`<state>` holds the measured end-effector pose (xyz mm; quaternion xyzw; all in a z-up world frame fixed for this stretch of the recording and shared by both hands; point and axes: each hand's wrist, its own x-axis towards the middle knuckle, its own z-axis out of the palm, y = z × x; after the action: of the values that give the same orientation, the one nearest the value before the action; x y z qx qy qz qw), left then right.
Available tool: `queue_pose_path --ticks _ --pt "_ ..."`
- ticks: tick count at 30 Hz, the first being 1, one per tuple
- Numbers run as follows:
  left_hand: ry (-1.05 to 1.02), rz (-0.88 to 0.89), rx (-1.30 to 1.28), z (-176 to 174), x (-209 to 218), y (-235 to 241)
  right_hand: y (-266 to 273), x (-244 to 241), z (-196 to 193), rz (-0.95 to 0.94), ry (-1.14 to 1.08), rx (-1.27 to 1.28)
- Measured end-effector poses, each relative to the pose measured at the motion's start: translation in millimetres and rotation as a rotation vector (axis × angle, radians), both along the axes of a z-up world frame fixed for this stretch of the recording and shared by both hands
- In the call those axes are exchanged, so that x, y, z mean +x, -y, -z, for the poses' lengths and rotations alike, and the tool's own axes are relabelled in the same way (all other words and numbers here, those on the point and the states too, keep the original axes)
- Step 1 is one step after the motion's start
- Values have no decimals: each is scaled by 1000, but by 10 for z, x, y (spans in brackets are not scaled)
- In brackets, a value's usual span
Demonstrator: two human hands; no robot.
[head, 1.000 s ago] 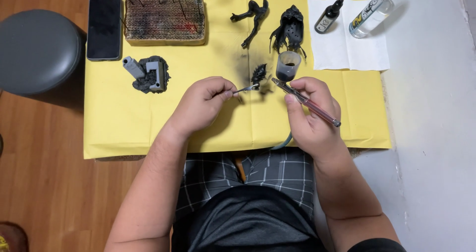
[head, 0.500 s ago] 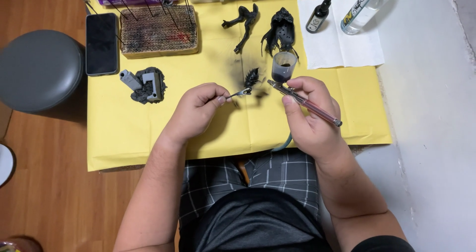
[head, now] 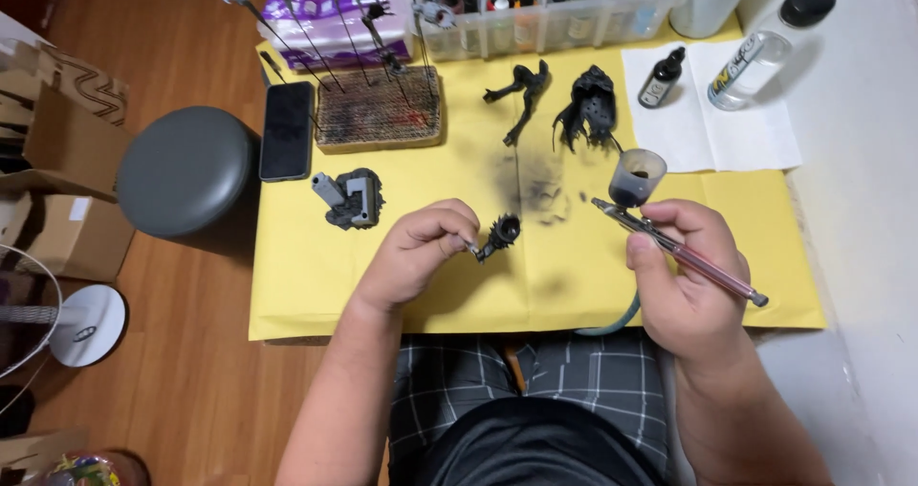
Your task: Using an airbrush to apply paint to a small model component held on a mounting stick.
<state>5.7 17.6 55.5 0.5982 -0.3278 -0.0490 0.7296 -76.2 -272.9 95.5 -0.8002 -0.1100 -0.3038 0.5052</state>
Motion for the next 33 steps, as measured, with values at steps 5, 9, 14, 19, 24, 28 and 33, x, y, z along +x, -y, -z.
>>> queue_pose_path --ticks 5,9,14,19,24,28,33 --pt "31 23 -43 58 9 24 -2 -15 28 -6 -7 16" --pt "45 37 -76 111 30 24 -3 -12 48 -12 -9 16" --pt "74 29 -95 45 17 36 -36 -17 36 -17 -15 13" --pt "133 -14 -18 80 37 38 -45 -12 63 -19 -22 7" --pt "153 -26 28 107 47 56 -76 -22 32 -23 -30 0" --pt "152 -35 38 146 43 70 -79 -21 46 -22 -31 -2" --pt "115 -174 167 88 12 94 -68 -8 64 -11 -34 -1"
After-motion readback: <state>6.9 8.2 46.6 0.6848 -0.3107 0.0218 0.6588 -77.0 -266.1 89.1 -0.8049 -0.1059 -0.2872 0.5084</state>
